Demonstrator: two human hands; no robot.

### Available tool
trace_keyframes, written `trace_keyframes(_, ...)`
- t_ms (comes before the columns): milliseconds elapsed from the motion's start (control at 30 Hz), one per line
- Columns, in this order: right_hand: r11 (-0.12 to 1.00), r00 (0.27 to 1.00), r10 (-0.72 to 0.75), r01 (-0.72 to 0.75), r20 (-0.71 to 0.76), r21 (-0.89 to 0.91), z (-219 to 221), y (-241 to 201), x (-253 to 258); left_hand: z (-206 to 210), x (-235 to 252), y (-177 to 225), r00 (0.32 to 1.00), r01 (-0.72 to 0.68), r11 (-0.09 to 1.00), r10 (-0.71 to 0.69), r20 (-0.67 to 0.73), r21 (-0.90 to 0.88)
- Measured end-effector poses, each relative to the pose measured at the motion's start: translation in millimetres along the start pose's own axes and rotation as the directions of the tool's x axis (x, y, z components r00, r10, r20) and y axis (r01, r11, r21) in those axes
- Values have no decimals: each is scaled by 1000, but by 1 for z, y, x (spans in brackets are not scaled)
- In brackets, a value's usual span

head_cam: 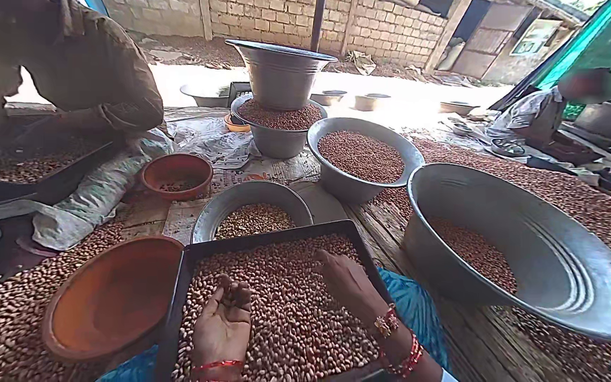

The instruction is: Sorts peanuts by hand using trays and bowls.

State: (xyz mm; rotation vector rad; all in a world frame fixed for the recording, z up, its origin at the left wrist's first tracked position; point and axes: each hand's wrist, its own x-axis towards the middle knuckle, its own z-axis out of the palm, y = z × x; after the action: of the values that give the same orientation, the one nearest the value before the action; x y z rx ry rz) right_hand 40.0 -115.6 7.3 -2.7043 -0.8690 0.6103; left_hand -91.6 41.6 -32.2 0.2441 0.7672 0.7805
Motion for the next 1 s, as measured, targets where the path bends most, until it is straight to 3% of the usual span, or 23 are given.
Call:
trace_keyframes(133, 911, 920, 386, -368, 68, -184, -18, 38, -26, 3, -4, -4, 996, 79, 997, -79, 27, 18)
trace_keyframes(233, 889, 869, 451, -416, 204, -193, 3, 58, -30, 4, -5, -3, 996, 86, 996, -87, 34, 28)
trace_keyframes(333, 955, 891, 293, -289, 346, -63, 36, 56, -24, 2, -2, -3, 996, 74, 997, -76, 40, 30)
trace_keyframes(400, 960, 944, 72, -153, 323, 233, 46, 51, -17, 1, -1, -3, 997, 64, 997, -66, 44, 37)
trace_keyframes(467, 801, 978, -134, 12, 159, 599, 46, 50, -11, 1, -2, -4, 996, 61, 997, -64, 59, 52)
trace_keyframes(533, 661, 982, -186, 143, -23, 737, 38, 50, -11, -2, -2, -5, 995, 61, 996, -66, 75, 67)
trace_keyframes(567, 675, 982, -166, 181, -92, 715, 32, 52, -12, -2, -1, -5, 995, 58, 996, -63, 80, 72)
trace_keyframes(633, 826, 982, -117, 180, -150, 535, 21, 60, -18, -2, -2, -6, 994, 58, 996, -64, 91, 72)
trace_keyframes(733, 967, 996, -85, 92, -39, 237, 18, 68, -33, -1, -8, -11, 991, 89, 991, -98, 91, 96)
trace_keyframes(833, 976, 987, -145, 132, 67, 171, 42, 63, -42, 1, -17, -19, 984, 153, 982, -162, 79, 114)
trace_keyframes(1000, 966, 976, -215, 207, 33, 157, 83, 42, -44, -2, -23, -29, 972, 206, 969, -219, 86, 136)
